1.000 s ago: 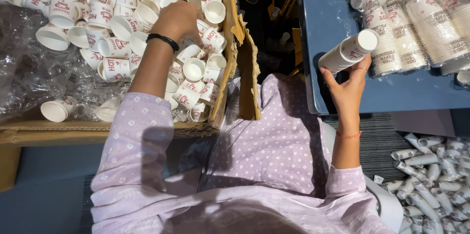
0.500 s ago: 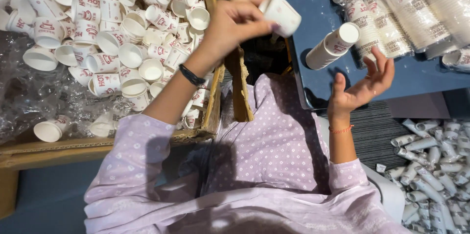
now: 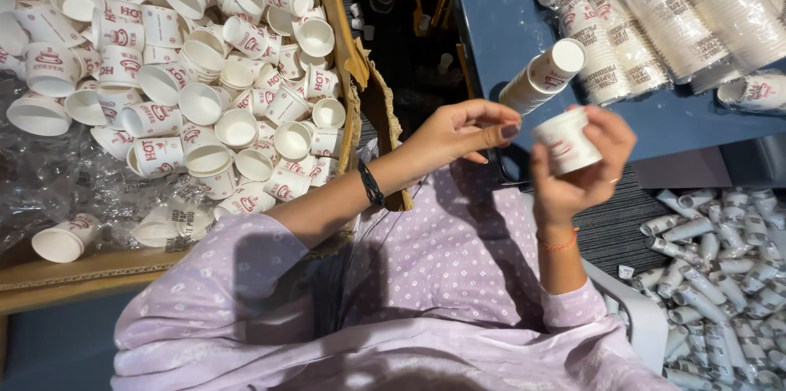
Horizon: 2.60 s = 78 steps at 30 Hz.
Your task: The person takes stacks of paper cups from a box and a table, arranges them into smaller stacks, and places them into plastic sleeves.
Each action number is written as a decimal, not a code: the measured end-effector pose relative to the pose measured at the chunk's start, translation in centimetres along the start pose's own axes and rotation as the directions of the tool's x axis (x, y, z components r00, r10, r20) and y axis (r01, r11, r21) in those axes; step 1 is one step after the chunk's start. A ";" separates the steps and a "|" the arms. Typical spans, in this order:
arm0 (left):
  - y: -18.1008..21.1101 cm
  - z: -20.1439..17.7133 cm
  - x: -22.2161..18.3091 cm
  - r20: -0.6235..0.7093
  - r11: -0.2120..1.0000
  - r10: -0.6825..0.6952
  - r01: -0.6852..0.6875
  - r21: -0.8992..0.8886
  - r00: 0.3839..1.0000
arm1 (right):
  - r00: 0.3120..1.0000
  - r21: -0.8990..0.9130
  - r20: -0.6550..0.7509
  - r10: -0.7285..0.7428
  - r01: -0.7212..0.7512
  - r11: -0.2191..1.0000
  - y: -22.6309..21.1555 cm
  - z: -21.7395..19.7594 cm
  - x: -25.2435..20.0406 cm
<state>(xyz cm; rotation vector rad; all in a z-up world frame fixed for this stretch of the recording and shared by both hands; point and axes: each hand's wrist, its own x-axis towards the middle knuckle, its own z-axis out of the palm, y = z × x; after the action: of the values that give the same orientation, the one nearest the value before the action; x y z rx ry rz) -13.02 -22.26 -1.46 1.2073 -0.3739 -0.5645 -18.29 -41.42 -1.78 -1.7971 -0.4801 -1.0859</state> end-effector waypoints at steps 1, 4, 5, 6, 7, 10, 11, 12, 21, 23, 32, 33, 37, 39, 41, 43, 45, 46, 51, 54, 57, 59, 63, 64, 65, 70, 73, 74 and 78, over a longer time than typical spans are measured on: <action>0.0 -0.3 0.0 0.001 1.000 0.002 -0.002 -0.004 1.000 | 1.000 -0.003 0.004 -0.001 0.001 1.000 0.6 -0.5 1.2; -0.8 -1.2 0.1 -0.060 0.992 0.033 -0.025 0.125 0.998 | 0.995 -0.027 -0.031 0.100 -0.101 0.995 2.1 -1.6 4.5; -1.5 -1.5 0.4 -0.045 0.975 0.063 -0.052 0.214 0.997 | 0.984 0.097 -0.035 0.174 -0.170 0.981 2.7 -1.7 5.3; -2.2 -1.8 0.5 -0.030 0.951 0.091 -0.078 0.300 0.995 | 0.968 0.219 -0.030 0.250 -0.237 0.946 3.2 -1.8 6.1; -2.0 -1.8 0.5 -0.033 0.951 0.095 -0.081 0.298 0.995 | 0.969 0.219 -0.025 0.247 -0.235 0.947 4.4 -1.6 5.8; -1.8 -1.9 0.3 -0.036 0.922 -0.001 0.015 0.386 0.999 | 0.966 0.239 0.102 0.236 -0.254 0.937 7.1 -0.9 4.8; -2.0 -2.0 0.3 -0.021 0.918 -0.018 0.025 0.397 1.000 | 0.956 0.215 0.130 0.264 -0.287 0.933 7.4 -0.6 4.5; -2.1 -2.1 0.3 -0.005 0.913 -0.038 0.036 0.407 0.999 | 0.943 0.189 0.157 0.295 -0.322 0.928 7.8 -0.3 4.2; -1.3 -2.1 -0.5 0.008 0.816 -0.116 0.091 0.571 0.993 | 0.922 0.252 0.171 0.347 -0.382 0.889 8.9 -0.4 1.0; -0.6 -1.8 -0.7 -0.008 0.809 -0.128 0.110 0.577 0.992 | 0.917 0.248 0.201 0.345 -0.388 0.887 10.0 -0.3 -0.1; 1.3 -2.6 -0.2 -0.001 0.864 0.074 -0.063 0.500 0.997 | 0.839 0.234 0.325 0.437 -0.519 0.822 11.4 -0.4 -0.9; 2.4 -2.9 -0.3 -0.019 0.865 0.116 -0.092 0.493 0.993 | 0.805 0.234 0.328 0.494 -0.576 0.783 11.4 -0.3 -0.9; 7.7 -8.6 -1.6 -0.105 0.546 0.476 -0.200 0.813 0.873 | 0.772 0.258 0.369 0.517 -0.619 0.742 12.0 -0.3 -1.3; 9.4 -12.8 -3.0 -0.181 0.005 0.613 0.225 0.974 0.769 | 0.781 0.303 0.355 0.514 -0.616 0.727 12.5 -0.2 -1.2; 10.0 -15.5 -5.0 -0.326 -0.009 0.480 0.376 0.926 0.814 | 0.800 0.320 0.369 0.473 -0.587 0.744 12.6 0.0 -1.0; 9.8 -16.9 -6.0 -0.462 -0.036 0.326 0.499 0.866 0.825 | 0.815 0.319 0.373 0.444 -0.562 0.763 12.9 -0.5 -1.2; 9.6 -17.4 -6.2 -0.551 -0.128 -0.042 0.543 0.830 0.833 | 0.805 0.359 0.360 0.473 -0.587 0.726 13.5 -0.5 -1.4; 8.1 -17.9 -5.7 -0.550 -0.128 -0.043 0.541 0.831 0.834 | 0.805 0.358 0.358 0.474 -0.587 0.726 13.1 -0.5 -1.3; 3.4 -19.8 -4.2 -0.582 -0.280 0.118 0.589 0.758 0.805 | 0.809 0.362 0.353 0.470 -0.581 0.729 11.7 -0.2 -0.7; 2.7 -21.9 -3.6 -0.638 -0.286 0.083 0.632 0.720 0.765 | 0.808 0.366 0.349 0.474 -0.583 0.725 11.7 -0.3 -0.6; 5.1 -21.9 -4.3 -0.479 -0.262 0.329 0.566 0.782 0.814 | 0.821 0.342 0.302 0.485 -0.568 0.748 12.0 -0.4 -0.9; 9.3 -18.7 -4.8 -0.574 0.171 0.258 0.548 0.819 0.777 | 0.839 0.293 0.249 0.484 -0.542 0.788 12.0 -0.7 -1.0; 8.4 -20.8 -3.2 -0.396 0.722 0.413 -0.030 0.691 0.820 | 0.873 0.257 0.133 0.469 -0.487 0.835 10.7 -0.6 -0.5; 8.4 -19.9 -2.8 -0.387 0.723 0.409 -0.035 0.690 0.827 | 0.873 0.250 0.124 0.473 -0.488 0.836 10.2 -0.7 -0.6; 8.3 -19.1 -2.4 -0.324 0.732 0.461 -0.147 0.665 0.826 | 0.915 0.179 0.032 0.402 -0.401 0.898 9.7 -0.7 -0.6; 9.4 -9.5 -1.6 -0.254 0.938 0.283 -0.212 0.274 0.925 | 0.979 -0.272 -0.184 -0.089 0.036 0.962 4.8 0.5 -0.8; 5.8 -6.1 -0.7 -0.021 0.949 0.180 -0.168 0.266 0.983 | 0.991 0.055 0.088 -0.097 0.092 0.994 0.3 2.7 -2.7; 4.9 -5.4 -0.6 0.056 0.943 0.152 -0.162 0.290 0.987 | 0.993 0.246 0.118 0.021 -0.050 0.968 -0.3 3.2 -3.7; 3.4 -4.7 -0.5 0.248 0.880 0.100 -0.202 0.429 0.963 | 0.954 0.502 0.157 0.255 -0.300 0.811 -1.3 4.2 -4.6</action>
<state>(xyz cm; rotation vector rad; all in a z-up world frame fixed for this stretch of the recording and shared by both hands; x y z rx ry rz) -10.13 -17.49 0.31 1.5497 -0.8175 -0.4877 -19.70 -36.58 -5.58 -1.3712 -0.4863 -0.5995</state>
